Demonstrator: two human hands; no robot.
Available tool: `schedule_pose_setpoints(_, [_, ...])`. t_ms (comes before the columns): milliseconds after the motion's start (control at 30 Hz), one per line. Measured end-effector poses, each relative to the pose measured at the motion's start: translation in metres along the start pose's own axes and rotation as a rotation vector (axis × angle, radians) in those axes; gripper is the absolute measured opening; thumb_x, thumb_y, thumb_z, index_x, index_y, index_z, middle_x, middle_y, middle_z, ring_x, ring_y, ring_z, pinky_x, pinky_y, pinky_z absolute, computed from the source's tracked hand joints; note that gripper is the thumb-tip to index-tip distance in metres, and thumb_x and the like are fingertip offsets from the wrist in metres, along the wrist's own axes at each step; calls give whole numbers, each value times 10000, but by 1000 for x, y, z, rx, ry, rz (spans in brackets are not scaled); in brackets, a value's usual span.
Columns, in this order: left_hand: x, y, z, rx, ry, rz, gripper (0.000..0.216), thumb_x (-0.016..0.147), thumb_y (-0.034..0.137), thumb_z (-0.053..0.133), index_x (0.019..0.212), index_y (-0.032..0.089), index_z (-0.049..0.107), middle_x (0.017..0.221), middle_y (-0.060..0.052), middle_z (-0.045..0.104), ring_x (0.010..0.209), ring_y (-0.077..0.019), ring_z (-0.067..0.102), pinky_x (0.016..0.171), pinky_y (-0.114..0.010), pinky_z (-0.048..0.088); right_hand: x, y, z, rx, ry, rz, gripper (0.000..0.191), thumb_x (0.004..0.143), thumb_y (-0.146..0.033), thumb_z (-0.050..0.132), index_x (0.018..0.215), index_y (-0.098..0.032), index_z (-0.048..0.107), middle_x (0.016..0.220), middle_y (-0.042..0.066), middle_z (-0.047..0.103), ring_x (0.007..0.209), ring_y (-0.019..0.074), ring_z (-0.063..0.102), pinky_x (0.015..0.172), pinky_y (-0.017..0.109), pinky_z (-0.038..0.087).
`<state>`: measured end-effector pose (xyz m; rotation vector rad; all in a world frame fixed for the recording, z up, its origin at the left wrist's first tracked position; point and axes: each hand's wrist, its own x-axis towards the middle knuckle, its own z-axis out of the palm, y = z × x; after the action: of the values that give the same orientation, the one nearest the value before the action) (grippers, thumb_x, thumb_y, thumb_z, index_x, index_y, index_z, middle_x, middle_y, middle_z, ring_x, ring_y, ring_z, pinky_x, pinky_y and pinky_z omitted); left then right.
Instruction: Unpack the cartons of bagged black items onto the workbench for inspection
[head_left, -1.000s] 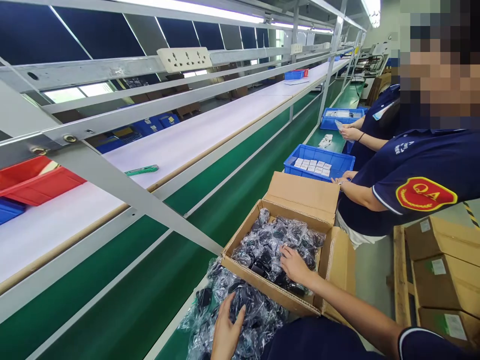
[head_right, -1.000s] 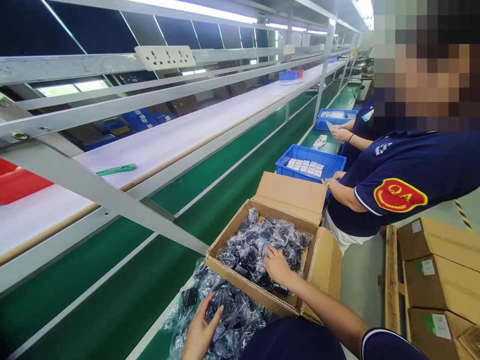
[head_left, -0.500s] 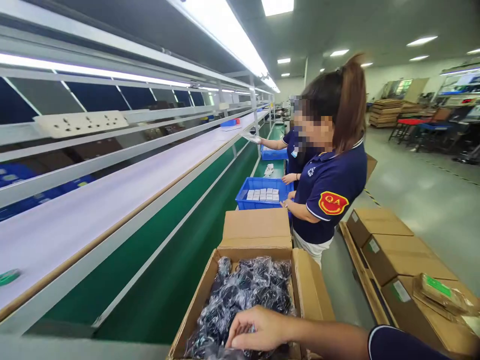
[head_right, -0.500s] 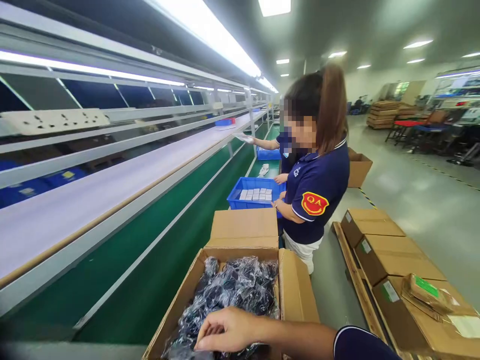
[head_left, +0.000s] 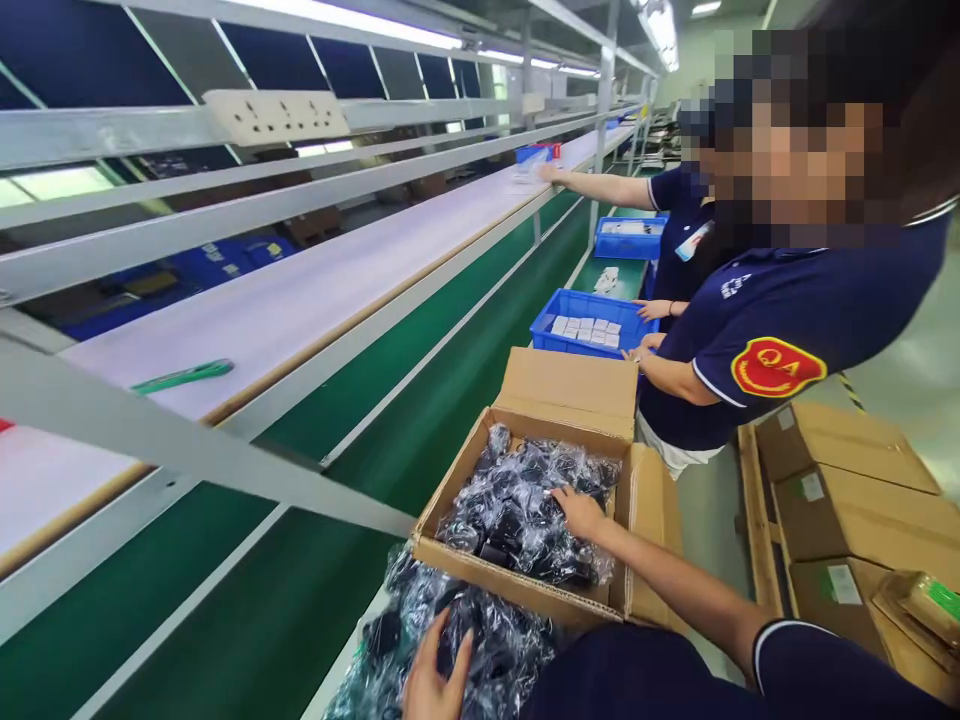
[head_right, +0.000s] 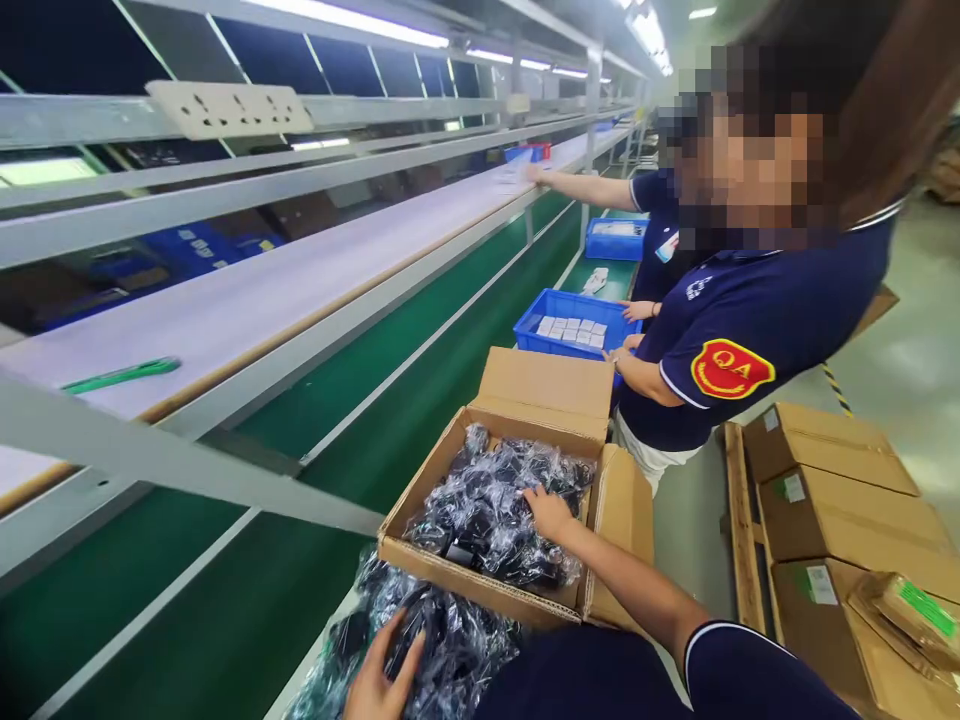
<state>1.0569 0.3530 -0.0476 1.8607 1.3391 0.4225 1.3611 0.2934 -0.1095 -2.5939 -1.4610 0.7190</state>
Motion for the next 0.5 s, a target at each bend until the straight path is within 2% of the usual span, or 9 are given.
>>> schedule_pose_setpoints(100, [2, 14, 12, -81, -113, -54, 639, 752, 621, 487, 1219, 185, 517, 1317, -110, 487, 1167, -318, 487, 803, -372, 505, 0, 1, -10, 107, -53, -48, 487, 702, -130, 600, 1174, -115, 483, 1128, 155, 532, 928, 250, 567, 779, 323, 433])
schedule_pose_setpoints(233, [2, 33, 35, -371, -193, 12, 692, 722, 596, 573, 1246, 159, 460, 1315, -144, 475, 1224, -269, 439, 1010, -371, 383, -17, -9, -28, 256, -66, -141, 333, 778, -200, 541, 1093, -106, 489, 945, 64, 589, 819, 157, 550, 694, 226, 419])
schedule_pose_setpoints(300, [2, 41, 50, -559, -234, 38, 774, 712, 560, 618, 1323, 163, 357, 1353, -160, 426, 1225, -255, 441, 997, -366, 399, -36, -21, -39, 385, -108, -250, 352, 798, -212, 529, 1127, -100, 478, 923, 46, 589, 790, 132, 540, 662, 202, 423])
schedule_pose_setpoints(367, [1, 49, 63, -736, -304, 17, 862, 674, 528, 677, 1366, 181, 298, 1379, -166, 394, 1206, -264, 464, 958, -362, 434, -57, -35, -51, 576, -227, -431, 507, 782, -245, 574, 1248, -108, 428, 1010, 61, 580, 817, 132, 546, 650, 195, 438])
schedule_pose_setpoints(433, [1, 54, 68, -893, -335, -68, 824, 639, 508, 710, 1311, 152, 393, 1312, -173, 473, 1163, -286, 501, 951, -372, 440, -73, -45, -63, 771, -380, -608, 657, 755, -292, 624, 1343, -152, 366, 1171, 90, 526, 867, 141, 561, 662, 204, 460])
schedule_pose_setpoints(467, [1, 55, 66, -947, -333, -132, 768, 629, 504, 714, 1247, 124, 463, 1236, -174, 538, 1124, -299, 530, 940, -384, 445, -76, -48, -67, 834, -414, -655, 653, 764, -318, 621, 1350, -174, 370, 1223, 93, 499, 892, 143, 566, 686, 212, 470])
schedule_pose_setpoints(500, [1, 55, 61, -972, -304, -195, 712, 623, 503, 712, 1174, 98, 516, 1145, -171, 595, 1076, -309, 559, 924, -395, 454, -74, -48, -71, 869, -392, -655, 591, 791, -329, 593, 1330, -180, 402, 1241, 93, 491, 908, 143, 570, 718, 224, 477])
